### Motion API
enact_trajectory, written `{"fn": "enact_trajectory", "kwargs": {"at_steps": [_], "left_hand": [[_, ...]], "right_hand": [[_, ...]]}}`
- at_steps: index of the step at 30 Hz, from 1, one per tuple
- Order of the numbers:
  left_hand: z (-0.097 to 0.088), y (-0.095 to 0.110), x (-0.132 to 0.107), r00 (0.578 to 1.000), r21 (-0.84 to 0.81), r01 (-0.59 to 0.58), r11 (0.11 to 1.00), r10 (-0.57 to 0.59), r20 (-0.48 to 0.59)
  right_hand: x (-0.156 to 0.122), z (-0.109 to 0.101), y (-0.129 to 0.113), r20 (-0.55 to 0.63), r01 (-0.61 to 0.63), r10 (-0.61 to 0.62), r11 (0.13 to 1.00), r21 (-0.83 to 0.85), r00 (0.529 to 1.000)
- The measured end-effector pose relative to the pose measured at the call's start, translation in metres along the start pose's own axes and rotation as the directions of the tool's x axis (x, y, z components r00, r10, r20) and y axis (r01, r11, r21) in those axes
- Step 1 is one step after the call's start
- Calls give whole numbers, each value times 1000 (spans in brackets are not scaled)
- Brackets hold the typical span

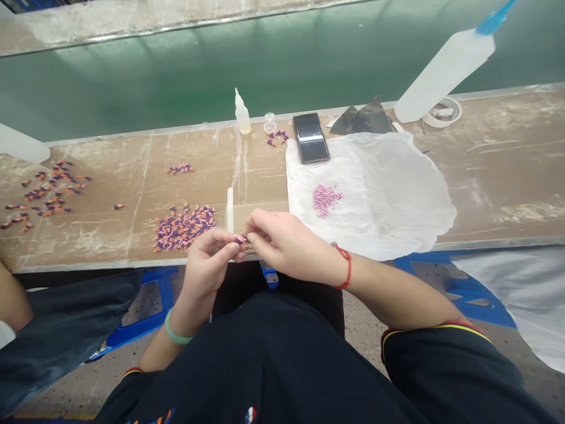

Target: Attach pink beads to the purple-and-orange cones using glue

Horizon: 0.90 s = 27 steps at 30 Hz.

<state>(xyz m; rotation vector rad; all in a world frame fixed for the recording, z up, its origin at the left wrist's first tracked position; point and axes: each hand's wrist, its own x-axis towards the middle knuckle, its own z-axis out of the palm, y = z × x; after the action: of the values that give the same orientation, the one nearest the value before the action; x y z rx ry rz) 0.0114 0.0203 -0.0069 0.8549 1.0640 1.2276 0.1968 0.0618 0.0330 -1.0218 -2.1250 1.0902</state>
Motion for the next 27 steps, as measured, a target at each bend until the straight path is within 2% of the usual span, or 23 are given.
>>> {"fn": "enact_trajectory", "kwargs": {"at_steps": [4,8,12,15,18,20,23,27], "left_hand": [[-11,7,6,999,119,33,992,-31,-12],[-32,15,16,998,352,67,934,-64,-18],[-65,19,30,996,624,76,778,-36,-77],[-100,22,45,979,771,106,628,71,-193],[-138,28,72,910,829,108,548,281,-304],[-160,33,98,857,873,123,471,394,-333],[-179,41,142,861,945,156,287,429,-272],[-184,46,188,887,959,141,245,399,-233]], "right_hand": [[-10,-15,19,-163,-112,143,977,181,976],[-26,-26,45,-237,-261,324,929,263,916],[-40,-28,67,-286,-385,473,868,313,833],[-47,-27,78,-322,-428,531,838,339,784],[-49,-28,83,-343,-429,549,826,366,762],[-49,-27,84,-343,-424,549,824,377,762],[-48,-27,86,-325,-416,539,828,376,777],[-48,-24,88,-322,-397,515,841,367,795]]}}
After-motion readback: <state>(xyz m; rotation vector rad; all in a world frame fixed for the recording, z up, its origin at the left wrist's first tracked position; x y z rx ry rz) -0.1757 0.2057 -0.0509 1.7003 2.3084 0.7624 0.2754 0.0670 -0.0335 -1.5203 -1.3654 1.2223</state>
